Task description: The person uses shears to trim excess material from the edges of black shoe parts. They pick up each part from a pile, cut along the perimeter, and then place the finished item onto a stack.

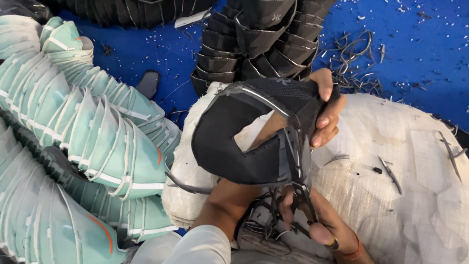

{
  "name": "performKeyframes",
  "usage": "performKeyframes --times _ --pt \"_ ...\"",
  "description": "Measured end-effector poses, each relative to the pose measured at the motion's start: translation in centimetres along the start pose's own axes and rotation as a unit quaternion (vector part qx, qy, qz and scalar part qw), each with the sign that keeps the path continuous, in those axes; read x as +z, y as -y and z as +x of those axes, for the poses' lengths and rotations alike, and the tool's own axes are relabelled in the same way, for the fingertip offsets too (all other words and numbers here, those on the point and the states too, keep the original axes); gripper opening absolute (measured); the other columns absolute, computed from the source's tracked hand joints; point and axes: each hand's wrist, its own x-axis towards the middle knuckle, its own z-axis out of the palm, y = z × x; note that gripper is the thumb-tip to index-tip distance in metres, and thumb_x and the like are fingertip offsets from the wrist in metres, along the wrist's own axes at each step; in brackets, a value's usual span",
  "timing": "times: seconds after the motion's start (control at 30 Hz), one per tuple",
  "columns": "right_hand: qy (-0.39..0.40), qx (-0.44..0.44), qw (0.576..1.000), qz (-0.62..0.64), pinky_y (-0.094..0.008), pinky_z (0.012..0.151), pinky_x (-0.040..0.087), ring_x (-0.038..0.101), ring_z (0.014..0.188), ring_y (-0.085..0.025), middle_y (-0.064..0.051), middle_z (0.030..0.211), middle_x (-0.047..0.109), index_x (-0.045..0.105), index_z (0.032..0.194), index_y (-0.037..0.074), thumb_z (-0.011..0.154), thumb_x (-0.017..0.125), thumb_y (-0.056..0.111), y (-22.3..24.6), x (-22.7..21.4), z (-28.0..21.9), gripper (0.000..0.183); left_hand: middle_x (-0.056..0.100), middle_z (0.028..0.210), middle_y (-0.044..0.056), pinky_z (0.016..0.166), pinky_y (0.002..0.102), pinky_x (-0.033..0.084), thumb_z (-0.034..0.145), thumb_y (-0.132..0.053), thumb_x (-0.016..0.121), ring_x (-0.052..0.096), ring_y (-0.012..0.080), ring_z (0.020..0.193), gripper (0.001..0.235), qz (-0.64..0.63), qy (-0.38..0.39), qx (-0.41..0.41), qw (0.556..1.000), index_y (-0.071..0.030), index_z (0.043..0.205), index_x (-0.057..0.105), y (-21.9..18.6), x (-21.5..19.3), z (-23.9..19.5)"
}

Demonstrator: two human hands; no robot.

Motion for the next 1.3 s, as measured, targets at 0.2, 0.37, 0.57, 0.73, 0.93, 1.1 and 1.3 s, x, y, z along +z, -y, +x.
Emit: performKeyframes --times 0.2,0.37,0.57,0.73,0.93,1.1,1.3 --pt "-0.1 0.154 0.97 -0.159 -0.033 0.054 0.034 0.046 0.06 -0.023 -0.014 0.08 0.051 0.051 0.107 -0.003 0.086 0.086 0.046 -6.5 -6.6 -5.3 0.064 0.061 0.095 0.016 0.063 0.044 0.057 0.108 -0.025 0.053 0.072 0.0339 0.073 0.025 0.005 -0.038 0.048 0.998 -0.006 0.124 0.053 0.9 -0.5 -0.6" --pt "-0.029 0.092 0.991 -0.088 -0.03 0.063 0.045 0.059 0.071 -0.017 -0.008 0.08 0.061 0.053 0.122 -0.003 0.084 0.075 0.06 -0.2 -2.6 -1.1 0.077 0.06 0.097 0.017 0.069 0.047 0.057 0.109 -0.026 0.052 0.072 0.0363 0.078 0.024 0.018 -0.058 0.005 0.998 -0.008 0.125 0.052 -0.9 0.1 -1.0" --pt "0.055 0.03 0.994 -0.09 -0.032 0.083 0.051 0.063 0.09 -0.019 -0.011 0.104 0.061 0.051 0.133 0.001 0.091 0.064 0.071 0.5 -1.9 -0.4 0.084 0.058 0.102 0.019 0.078 0.052 0.058 0.104 -0.02 0.059 0.07 0.0395 0.09 0.027 0.039 0.015 -0.112 0.993 -0.012 0.128 0.05 -2.1 -0.3 -0.1" --pt "0.028 -0.009 0.999 -0.042 -0.035 0.077 0.051 0.061 0.088 -0.021 -0.013 0.099 0.059 0.051 0.131 -0.003 0.092 0.071 0.064 -0.3 -2.1 -1.3 0.08 0.061 0.099 0.02 0.071 0.05 0.061 0.097 -0.03 0.07 0.07 0.0344 0.085 0.038 0.021 -0.032 -0.066 0.997 -0.004 0.12 0.053 -0.1 1.1 -0.7" --pt "-0.07 -0.011 0.997 0.031 -0.031 0.054 0.045 0.058 0.064 -0.017 -0.01 0.077 0.058 0.057 0.119 -0.007 0.088 0.081 0.047 -1.2 -2.3 -2.3 0.066 0.062 0.088 0.018 0.066 0.035 0.057 0.089 -0.016 0.088 0.068 0.0218 0.076 0.044 0.142 -0.216 -0.071 0.963 -0.002 0.113 0.054 -0.1 2.0 -2.5" --pt "-0.075 -0.088 0.993 0.014 -0.031 0.057 0.047 0.058 0.059 -0.015 -0.007 0.075 0.057 0.055 0.117 -0.007 0.097 0.079 0.022 -0.5 -2.9 -1.7 0.043 0.057 0.124 0.006 0.092 0.037 0.06 0.077 -0.041 0.082 0.068 0.0221 0.109 0.062 0.225 -0.27 0.047 0.935 -0.007 0.121 0.054 0.1 5.1 3.4" --pt "0.028 0.024 0.999 0.004 -0.035 0.075 0.051 0.067 0.082 -0.022 -0.014 0.097 0.062 0.046 0.127 -0.003 0.094 0.074 0.046 2.2 -1.2 -0.1 0.066 0.058 0.113 0.013 0.076 0.042 0.061 0.093 -0.015 0.078 0.07 0.0297 0.09 0.039 0.286 -0.056 0.121 0.949 -0.007 0.122 0.053 -0.9 -2.7 -2.3"
